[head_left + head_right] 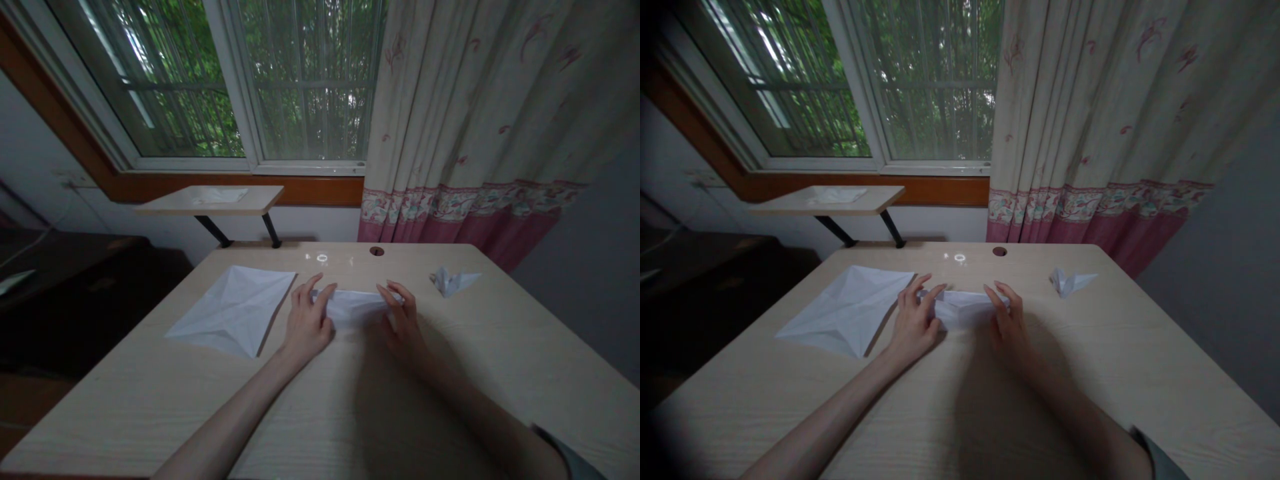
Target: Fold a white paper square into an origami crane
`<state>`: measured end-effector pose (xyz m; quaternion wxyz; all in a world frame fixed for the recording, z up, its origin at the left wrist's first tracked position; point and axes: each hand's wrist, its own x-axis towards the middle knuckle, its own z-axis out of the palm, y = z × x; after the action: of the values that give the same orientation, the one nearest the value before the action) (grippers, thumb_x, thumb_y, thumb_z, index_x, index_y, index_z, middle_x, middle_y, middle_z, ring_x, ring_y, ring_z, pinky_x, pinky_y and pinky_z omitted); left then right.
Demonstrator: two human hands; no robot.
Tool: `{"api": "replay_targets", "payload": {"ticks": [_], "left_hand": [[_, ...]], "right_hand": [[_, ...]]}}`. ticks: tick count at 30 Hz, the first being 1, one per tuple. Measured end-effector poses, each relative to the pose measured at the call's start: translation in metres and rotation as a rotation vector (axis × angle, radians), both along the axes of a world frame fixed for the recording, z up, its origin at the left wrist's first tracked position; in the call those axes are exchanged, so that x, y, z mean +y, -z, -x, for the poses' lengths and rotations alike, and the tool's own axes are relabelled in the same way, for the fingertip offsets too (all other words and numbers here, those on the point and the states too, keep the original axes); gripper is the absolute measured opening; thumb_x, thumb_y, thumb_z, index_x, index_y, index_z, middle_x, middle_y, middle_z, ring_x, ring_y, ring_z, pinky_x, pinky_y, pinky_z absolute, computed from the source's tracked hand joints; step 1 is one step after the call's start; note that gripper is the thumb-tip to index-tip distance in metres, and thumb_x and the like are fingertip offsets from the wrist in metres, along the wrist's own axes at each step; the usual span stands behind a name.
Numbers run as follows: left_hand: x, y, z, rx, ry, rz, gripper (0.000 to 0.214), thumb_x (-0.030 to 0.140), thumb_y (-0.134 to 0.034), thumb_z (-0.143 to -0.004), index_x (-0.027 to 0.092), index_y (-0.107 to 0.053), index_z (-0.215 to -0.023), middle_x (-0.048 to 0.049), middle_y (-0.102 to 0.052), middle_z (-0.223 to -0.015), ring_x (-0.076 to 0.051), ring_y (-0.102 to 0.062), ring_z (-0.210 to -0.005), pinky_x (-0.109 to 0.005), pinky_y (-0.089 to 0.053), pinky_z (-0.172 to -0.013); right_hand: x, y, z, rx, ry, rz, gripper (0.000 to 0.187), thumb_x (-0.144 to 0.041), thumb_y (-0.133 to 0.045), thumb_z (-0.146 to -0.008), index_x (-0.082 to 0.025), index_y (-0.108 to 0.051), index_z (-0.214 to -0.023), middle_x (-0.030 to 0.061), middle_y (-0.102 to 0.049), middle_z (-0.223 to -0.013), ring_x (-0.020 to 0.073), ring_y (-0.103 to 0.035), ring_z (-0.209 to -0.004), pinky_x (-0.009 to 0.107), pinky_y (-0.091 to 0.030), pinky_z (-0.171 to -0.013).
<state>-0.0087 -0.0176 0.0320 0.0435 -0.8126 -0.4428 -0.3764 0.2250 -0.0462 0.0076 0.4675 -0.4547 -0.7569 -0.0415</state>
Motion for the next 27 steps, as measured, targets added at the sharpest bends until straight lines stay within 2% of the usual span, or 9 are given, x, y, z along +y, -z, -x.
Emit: {"api": "replay_targets", "payload": {"ticks": [6, 10, 15, 19, 22, 24, 27], "left_hand": [[0.001, 0.002, 0.001, -0.062, 0.01, -0.045, 0.061, 0.003, -0.051, -0.075, 0.02, -0.049, -0.134, -0.014, -0.037, -0.14, -0.032, -0.04, -0.122, -0.053, -0.042, -0.102], [0.002, 0.004, 0.002, -0.137, 0.046, -0.068, 0.055, 0.002, -0.049, -0.077, 0.02, -0.052, -0.128, -0.0138, -0.038, -0.137, -0.028, -0.046, -0.117, -0.051, -0.044, -0.1], [0.002, 0.003, 0.002, -0.278, 0.096, -0.081, 0.046, 0.003, -0.048, -0.079, 0.02, -0.053, -0.122, -0.0121, -0.044, -0.129, -0.026, -0.048, -0.121, -0.046, -0.046, -0.101], [0.003, 0.002, 0.0, -0.401, 0.124, -0.066, 0.045, 0.006, -0.051, -0.078, 0.02, -0.052, -0.12, -0.0077, -0.055, -0.113, -0.023, -0.056, -0.108, -0.042, -0.05, -0.094], [0.003, 0.003, -0.001, -0.496, 0.123, 0.019, 0.042, 0.008, -0.054, -0.077, 0.02, -0.053, -0.117, -0.004, -0.059, -0.1, -0.02, -0.06, -0.092, -0.037, -0.052, -0.086], [0.004, 0.005, -0.001, -0.545, 0.127, 0.08, 0.041, 0.01, -0.054, -0.077, 0.02, -0.053, -0.116, -0.0027, -0.06, -0.096, -0.019, -0.061, -0.087, -0.035, -0.052, -0.083], [0.005, 0.008, 0.0, -0.565, 0.123, 0.109, 0.041, 0.011, -0.053, -0.078, 0.02, -0.054, -0.118, -0.0026, -0.062, -0.096, -0.019, -0.062, -0.089, -0.035, -0.052, -0.085]], "right_hand": [[0.003, -0.001, -0.002, 0.035, 0.02, -0.041, 0.062, -0.012, -0.035, -0.097, -0.03, -0.02, -0.154, 0.0142, -0.036, -0.144, 0.0292, -0.036, -0.137, 0.056, -0.043, -0.107], [0.009, 0.002, -0.004, 0.074, 0.019, -0.073, 0.057, -0.017, -0.037, -0.098, -0.028, -0.024, -0.152, 0.0138, -0.04, -0.142, 0.0299, -0.039, -0.136, 0.057, -0.042, -0.107], [0.012, 0.003, -0.007, 0.157, -0.016, -0.118, 0.051, -0.023, -0.044, -0.097, -0.025, -0.034, -0.147, 0.0149, -0.047, -0.136, 0.0306, -0.044, -0.131, 0.059, -0.044, -0.104], [0.009, 0.0, -0.008, 0.259, -0.059, -0.014, 0.043, -0.022, -0.052, -0.094, -0.027, -0.048, -0.136, 0.0144, -0.048, -0.135, 0.0299, -0.048, -0.13, 0.045, -0.059, -0.084], [0.006, -0.004, -0.009, 0.262, -0.108, 0.056, 0.038, -0.019, -0.053, -0.093, -0.028, -0.054, -0.13, 0.0136, -0.047, -0.139, 0.029, -0.05, -0.129, 0.038, -0.061, -0.075], [0.006, -0.006, -0.01, 0.218, -0.114, 0.038, 0.037, -0.018, -0.052, -0.094, -0.029, -0.055, -0.13, 0.012, -0.051, -0.137, 0.0287, -0.049, -0.131, 0.044, -0.06, -0.083], [0.007, -0.008, -0.009, 0.154, -0.095, -0.033, 0.037, -0.018, -0.05, -0.095, -0.029, -0.053, -0.131, 0.0107, -0.057, -0.13, 0.0287, -0.048, -0.132, 0.054, -0.05, -0.1]]}}
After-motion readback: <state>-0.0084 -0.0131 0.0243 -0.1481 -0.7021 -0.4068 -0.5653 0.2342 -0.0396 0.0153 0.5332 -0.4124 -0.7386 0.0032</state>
